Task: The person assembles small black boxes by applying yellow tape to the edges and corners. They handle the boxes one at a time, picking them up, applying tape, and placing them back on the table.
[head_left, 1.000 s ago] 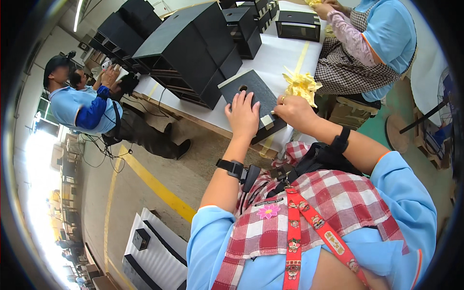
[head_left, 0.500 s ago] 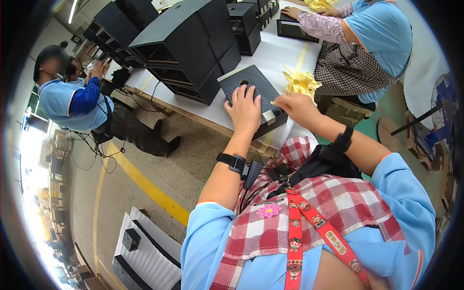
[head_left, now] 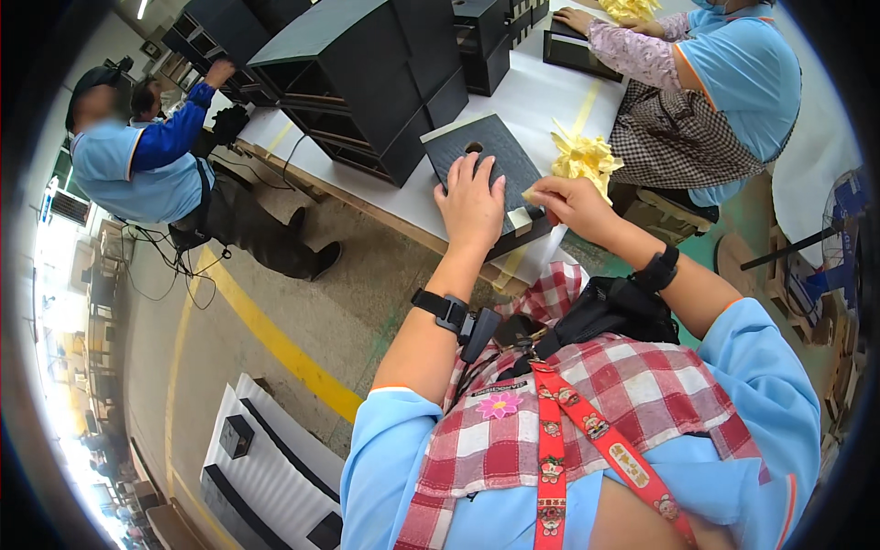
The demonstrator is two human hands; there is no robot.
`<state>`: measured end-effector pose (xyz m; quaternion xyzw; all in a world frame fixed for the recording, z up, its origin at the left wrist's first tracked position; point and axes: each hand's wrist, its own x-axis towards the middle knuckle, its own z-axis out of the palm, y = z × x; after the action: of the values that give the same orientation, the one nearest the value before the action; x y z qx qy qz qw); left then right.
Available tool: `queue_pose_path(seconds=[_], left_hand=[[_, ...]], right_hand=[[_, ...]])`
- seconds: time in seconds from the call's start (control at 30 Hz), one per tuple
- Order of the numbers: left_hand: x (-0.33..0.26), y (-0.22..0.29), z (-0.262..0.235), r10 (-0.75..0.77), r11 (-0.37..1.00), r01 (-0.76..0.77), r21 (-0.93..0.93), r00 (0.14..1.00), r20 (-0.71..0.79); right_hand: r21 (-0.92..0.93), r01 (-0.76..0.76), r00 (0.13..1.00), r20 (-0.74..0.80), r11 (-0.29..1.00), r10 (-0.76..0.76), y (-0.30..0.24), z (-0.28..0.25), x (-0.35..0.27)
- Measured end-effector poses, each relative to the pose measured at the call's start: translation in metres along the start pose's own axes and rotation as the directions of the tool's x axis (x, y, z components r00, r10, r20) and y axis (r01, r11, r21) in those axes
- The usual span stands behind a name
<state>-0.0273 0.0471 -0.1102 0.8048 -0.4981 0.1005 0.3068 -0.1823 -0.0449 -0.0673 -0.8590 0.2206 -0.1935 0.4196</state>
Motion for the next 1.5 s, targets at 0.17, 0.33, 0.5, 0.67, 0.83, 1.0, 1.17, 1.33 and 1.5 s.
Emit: queue_pose_path(seconds=[0.17,0.33,0.5,0.67,0.83,1.0,1.17,1.33,1.5], left_hand=[[0.0,-0.001,-0.001,-0.009,1.0,0.009,-0.022,1.0,-0.002],[0.002,0.0,-0.001,-0.011,1.0,0.011,-0.015,1.0,0.011],[0.004,0.001,-0.001,0.005,0.999,-0.005,-0.032,1.0,0.016],[0.005,-0.016,-0.005,0.135,0.99,-0.132,-0.041,0.988,0.078],[0.014,-0.047,-0.013,0.269,0.925,-0.162,-0.343,0.917,0.294],[0.016,-0.051,-0.026,0.299,0.887,-0.083,-0.454,0.853,0.428],[0.016,-0.051,-0.026,0.312,0.886,-0.101,-0.453,0.852,0.42],[0.018,-0.047,-0.028,0.308,0.884,-0.088,-0.459,0.848,0.431],[0.02,-0.046,-0.03,0.289,0.88,-0.049,-0.473,0.846,0.449]], right_hand=[[-0.352,0.378,0.891,-0.114,0.856,-0.44,0.01,-0.001,0.0],[-0.527,0.454,0.858,0.043,0.718,-0.511,0.015,-0.002,-0.012],[-0.232,0.38,0.92,0.193,0.896,-0.34,0.012,-0.015,-0.034],[0.004,0.23,0.973,-0.029,0.973,-0.23,0.002,-0.012,-0.014],[0.216,0.14,0.99,-0.049,0.966,-0.133,0.014,0.016,0.01],[0.308,0.12,0.993,-0.058,0.944,-0.107,0.022,0.023,0.017],[0.219,0.179,0.983,-0.083,0.959,-0.164,0.025,0.024,0.015],[0.182,0.203,0.978,-0.08,0.962,-0.191,0.025,0.022,0.014],[0.191,0.213,0.976,-0.097,0.958,-0.198,0.024,0.022,0.013]])
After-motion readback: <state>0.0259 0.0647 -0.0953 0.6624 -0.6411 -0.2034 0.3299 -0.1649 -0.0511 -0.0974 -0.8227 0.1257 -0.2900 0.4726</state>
